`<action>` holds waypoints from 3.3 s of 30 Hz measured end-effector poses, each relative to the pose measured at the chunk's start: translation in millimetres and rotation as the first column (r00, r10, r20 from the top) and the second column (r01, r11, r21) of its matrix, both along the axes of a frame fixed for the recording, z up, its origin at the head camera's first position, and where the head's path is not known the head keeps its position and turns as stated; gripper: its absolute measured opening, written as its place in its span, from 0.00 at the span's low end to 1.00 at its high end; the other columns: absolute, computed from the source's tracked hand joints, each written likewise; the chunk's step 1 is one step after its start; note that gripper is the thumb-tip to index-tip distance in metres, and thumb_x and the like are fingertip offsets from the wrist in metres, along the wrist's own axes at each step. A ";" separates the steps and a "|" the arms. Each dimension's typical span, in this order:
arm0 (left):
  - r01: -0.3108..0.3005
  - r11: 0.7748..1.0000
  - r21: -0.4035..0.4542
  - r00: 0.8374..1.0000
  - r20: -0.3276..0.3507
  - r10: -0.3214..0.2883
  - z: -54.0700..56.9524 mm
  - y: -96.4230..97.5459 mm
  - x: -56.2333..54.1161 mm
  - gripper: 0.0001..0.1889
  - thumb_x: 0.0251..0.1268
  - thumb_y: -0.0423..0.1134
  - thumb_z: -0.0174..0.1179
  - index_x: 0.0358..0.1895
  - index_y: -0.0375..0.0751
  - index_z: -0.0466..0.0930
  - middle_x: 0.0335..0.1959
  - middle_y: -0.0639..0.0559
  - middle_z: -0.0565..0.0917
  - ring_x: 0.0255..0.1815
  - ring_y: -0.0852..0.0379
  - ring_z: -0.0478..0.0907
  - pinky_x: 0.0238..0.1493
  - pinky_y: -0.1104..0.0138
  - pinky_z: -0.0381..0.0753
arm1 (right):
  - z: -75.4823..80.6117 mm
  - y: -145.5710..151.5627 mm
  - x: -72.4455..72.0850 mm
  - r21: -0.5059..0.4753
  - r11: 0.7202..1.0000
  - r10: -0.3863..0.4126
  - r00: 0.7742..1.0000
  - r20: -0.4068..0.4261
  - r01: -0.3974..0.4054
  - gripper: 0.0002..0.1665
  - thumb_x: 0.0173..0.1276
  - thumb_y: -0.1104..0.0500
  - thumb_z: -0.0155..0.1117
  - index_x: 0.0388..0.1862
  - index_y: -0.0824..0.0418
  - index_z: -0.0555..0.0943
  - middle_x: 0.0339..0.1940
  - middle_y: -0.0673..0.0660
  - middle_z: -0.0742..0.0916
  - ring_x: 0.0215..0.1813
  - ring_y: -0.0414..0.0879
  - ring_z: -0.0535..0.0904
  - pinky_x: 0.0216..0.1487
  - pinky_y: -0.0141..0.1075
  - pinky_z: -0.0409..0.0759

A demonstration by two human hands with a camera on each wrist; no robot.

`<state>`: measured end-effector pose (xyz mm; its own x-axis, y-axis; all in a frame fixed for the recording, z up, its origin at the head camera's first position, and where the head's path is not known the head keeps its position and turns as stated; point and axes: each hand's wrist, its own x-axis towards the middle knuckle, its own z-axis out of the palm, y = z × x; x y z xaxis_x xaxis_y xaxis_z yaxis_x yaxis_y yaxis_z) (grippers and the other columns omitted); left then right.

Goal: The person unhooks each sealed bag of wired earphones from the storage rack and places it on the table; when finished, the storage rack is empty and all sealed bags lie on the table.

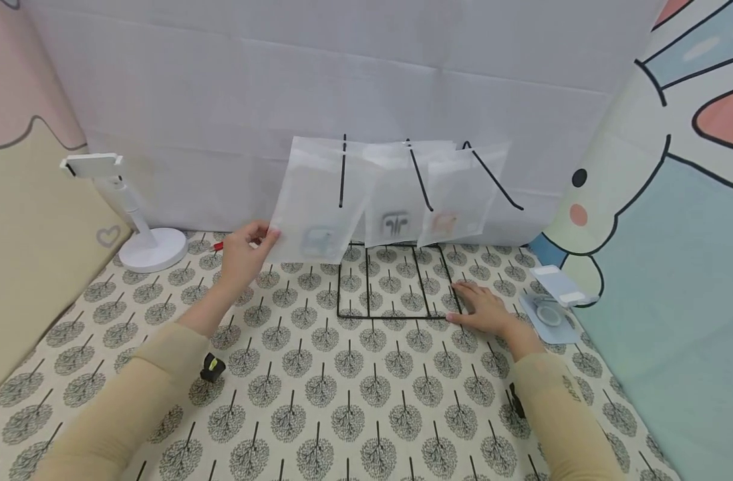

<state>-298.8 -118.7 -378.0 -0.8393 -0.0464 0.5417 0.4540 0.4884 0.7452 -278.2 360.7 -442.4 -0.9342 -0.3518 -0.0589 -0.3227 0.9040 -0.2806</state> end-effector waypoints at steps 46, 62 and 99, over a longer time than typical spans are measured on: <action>0.000 0.993 -0.119 0.983 -0.183 -0.021 78.5 -31.9 83.9 0.04 0.61 0.36 0.63 0.35 0.40 0.83 0.25 0.49 0.86 0.17 0.65 0.73 0.16 0.78 0.70 | 3.7 -8.9 5.4 -0.076 0.996 -0.032 0.998 0.050 0.036 0.52 0.61 0.38 0.63 0.73 0.67 0.56 0.72 0.73 0.58 0.69 0.74 0.52 0.61 0.71 0.57; 0.037 0.976 -0.213 0.986 -0.151 -0.070 88.7 -45.1 122.0 0.02 0.60 0.35 0.63 0.36 0.43 0.82 0.25 0.54 0.85 0.16 0.66 0.72 0.15 0.78 0.69 | 4.4 -10.2 5.5 -0.083 0.996 -0.029 0.999 0.045 0.032 0.51 0.61 0.39 0.63 0.73 0.67 0.56 0.72 0.72 0.59 0.69 0.74 0.53 0.61 0.70 0.58; -0.021 0.962 -0.273 0.999 -0.034 0.012 42.3 -131.7 170.5 0.19 0.62 0.25 0.58 0.52 0.50 0.83 0.49 0.67 0.83 0.38 0.78 0.74 0.40 0.90 0.69 | 0.4 -10.0 3.0 -0.062 0.998 -0.025 0.999 0.038 0.027 0.51 0.61 0.37 0.62 0.73 0.65 0.56 0.71 0.72 0.59 0.68 0.74 0.54 0.60 0.71 0.58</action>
